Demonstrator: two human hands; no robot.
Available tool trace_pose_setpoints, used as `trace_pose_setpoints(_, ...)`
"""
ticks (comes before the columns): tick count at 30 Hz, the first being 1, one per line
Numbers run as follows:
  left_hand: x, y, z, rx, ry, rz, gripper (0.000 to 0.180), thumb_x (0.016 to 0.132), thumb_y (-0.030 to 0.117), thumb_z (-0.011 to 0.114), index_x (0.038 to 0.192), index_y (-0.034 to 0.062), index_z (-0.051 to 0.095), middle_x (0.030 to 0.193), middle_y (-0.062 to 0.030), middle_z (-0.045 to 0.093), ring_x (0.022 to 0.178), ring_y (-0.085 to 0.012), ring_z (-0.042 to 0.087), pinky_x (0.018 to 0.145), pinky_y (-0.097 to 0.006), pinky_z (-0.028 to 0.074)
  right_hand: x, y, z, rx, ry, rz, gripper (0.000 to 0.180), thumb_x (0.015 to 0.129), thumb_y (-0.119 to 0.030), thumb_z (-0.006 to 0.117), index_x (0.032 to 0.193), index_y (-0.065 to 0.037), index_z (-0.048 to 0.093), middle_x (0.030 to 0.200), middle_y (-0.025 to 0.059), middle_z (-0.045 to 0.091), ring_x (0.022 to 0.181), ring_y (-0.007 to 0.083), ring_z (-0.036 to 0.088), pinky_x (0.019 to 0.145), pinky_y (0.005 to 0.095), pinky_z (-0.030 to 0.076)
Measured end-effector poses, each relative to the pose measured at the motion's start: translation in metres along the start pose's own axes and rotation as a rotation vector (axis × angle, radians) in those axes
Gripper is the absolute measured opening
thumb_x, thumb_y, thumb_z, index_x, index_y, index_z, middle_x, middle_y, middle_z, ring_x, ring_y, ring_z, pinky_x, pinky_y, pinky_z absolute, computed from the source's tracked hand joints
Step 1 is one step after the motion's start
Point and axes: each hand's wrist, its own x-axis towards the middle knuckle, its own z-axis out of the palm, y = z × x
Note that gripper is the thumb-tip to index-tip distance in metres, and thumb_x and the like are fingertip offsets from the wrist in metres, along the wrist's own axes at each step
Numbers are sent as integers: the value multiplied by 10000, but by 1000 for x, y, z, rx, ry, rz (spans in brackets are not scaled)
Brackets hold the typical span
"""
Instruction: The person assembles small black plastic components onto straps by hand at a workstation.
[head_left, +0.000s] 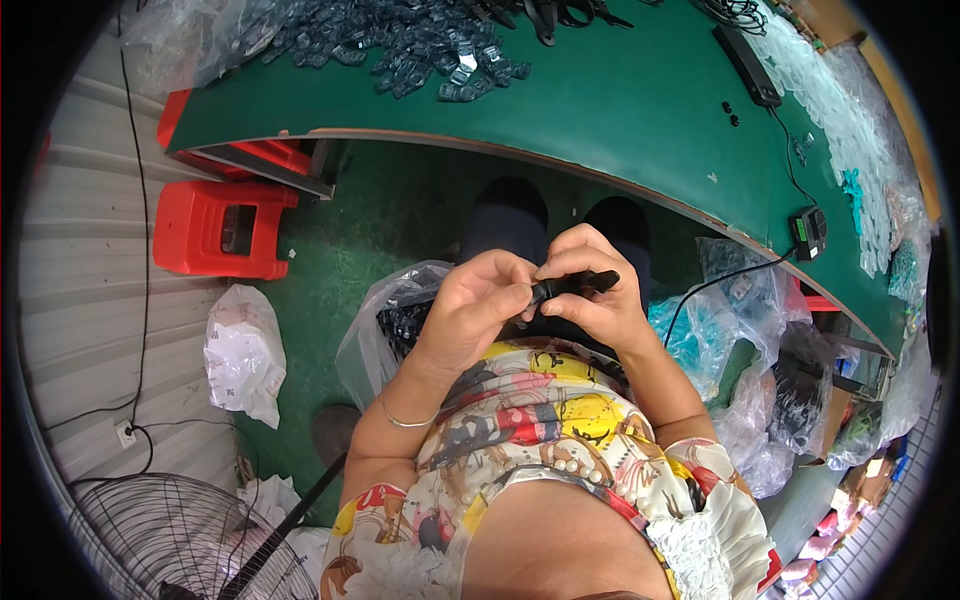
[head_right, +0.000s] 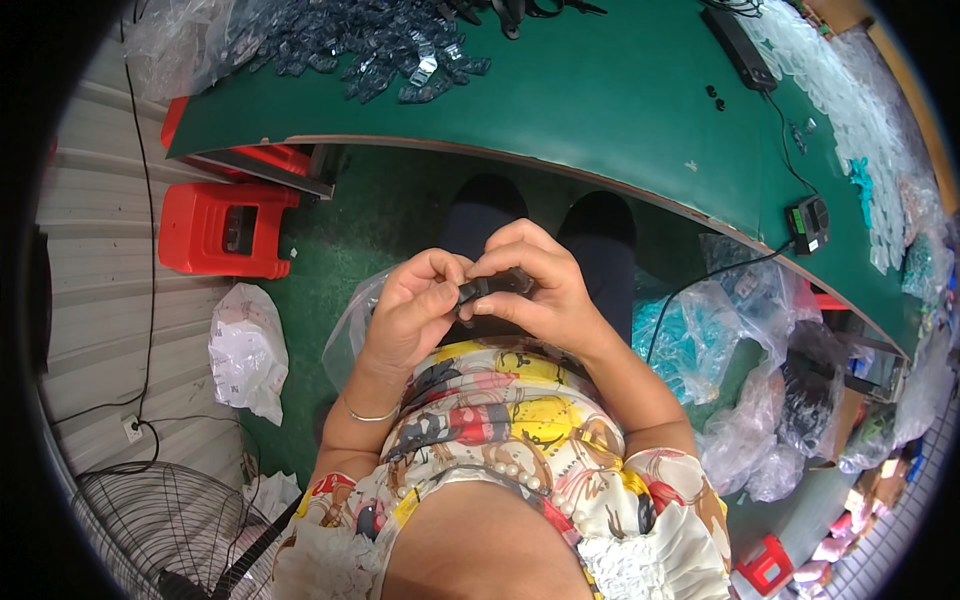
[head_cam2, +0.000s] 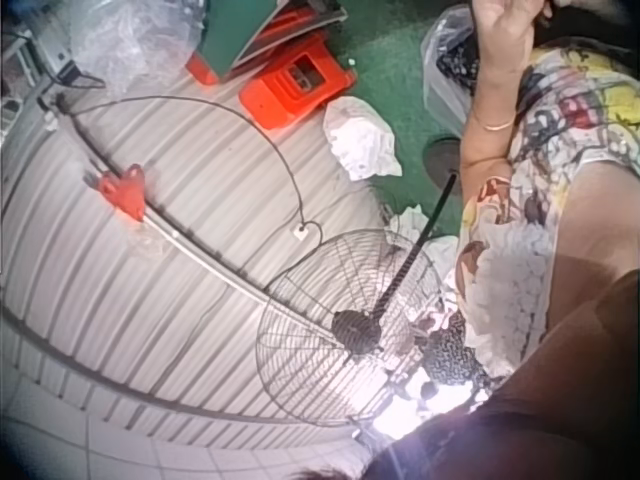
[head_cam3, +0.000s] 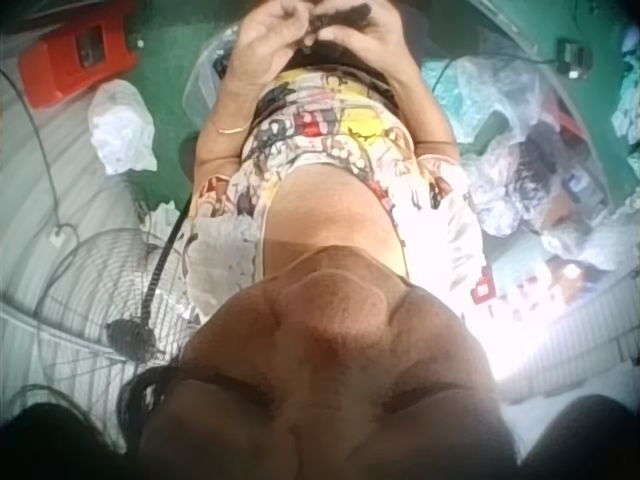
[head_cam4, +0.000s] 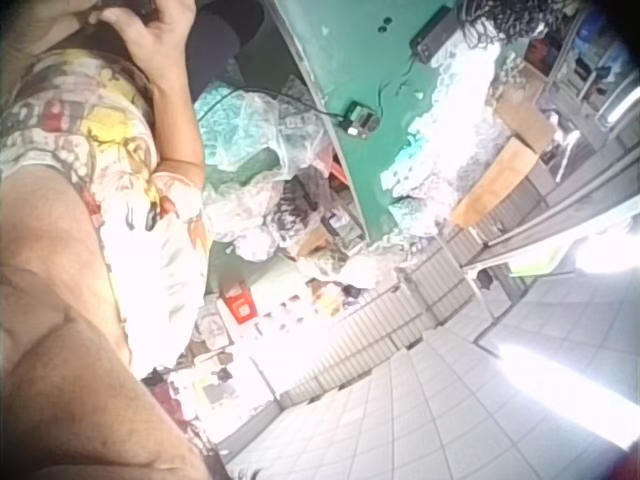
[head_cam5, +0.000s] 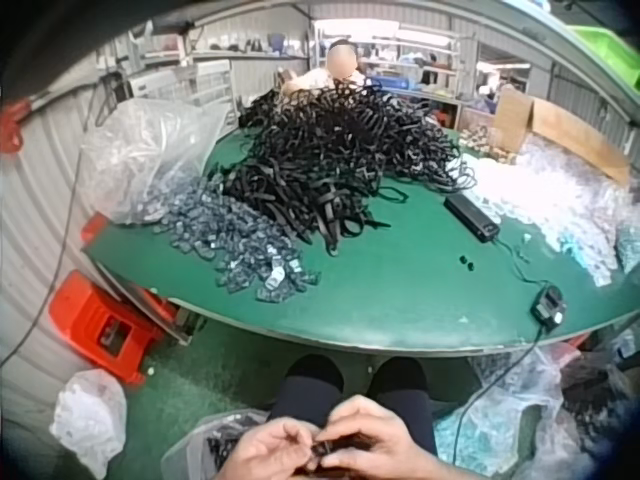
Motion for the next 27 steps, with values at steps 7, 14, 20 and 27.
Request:
trace_pose_setpoints(7,-2,-4,-2,7,-18,67,59,812,35,571,851,14,532,909,-61,553,759,-117,514,702,-250,429,-3,3,5,120,14,30,282,681,-164,756,882,-15,625,872,69,492,779,146,500,678,245,410)
trace_pose_setpoints(14,-5,-2,0,88,1,90,32,805,15,555,823,14,529,901,-61,548,767,-116,518,700,-249,430,0,-3,6,72,-31,2,274,706,-182,743,884,-12,624,876,63,482,768,136,500,656,241,422)
trace_pose_setpoints(20,-4,-2,-1,62,-7,87,31,779,5,539,792,22,517,883,-64,557,757,-123,529,699,-247,434,-3,0,8,209,-33,78,272,728,-179,725,894,5,613,888,74,466,756,138,518,639,245,476)
trace_pose_setpoints(27,-4,-1,-1,101,41,69,40,796,19,560,792,24,521,875,-59,566,736,-128,546,698,-256,448,2,0,4,175,-43,42,273,720,-182,731,883,6,618,883,79,484,743,146,526,638,251,457)
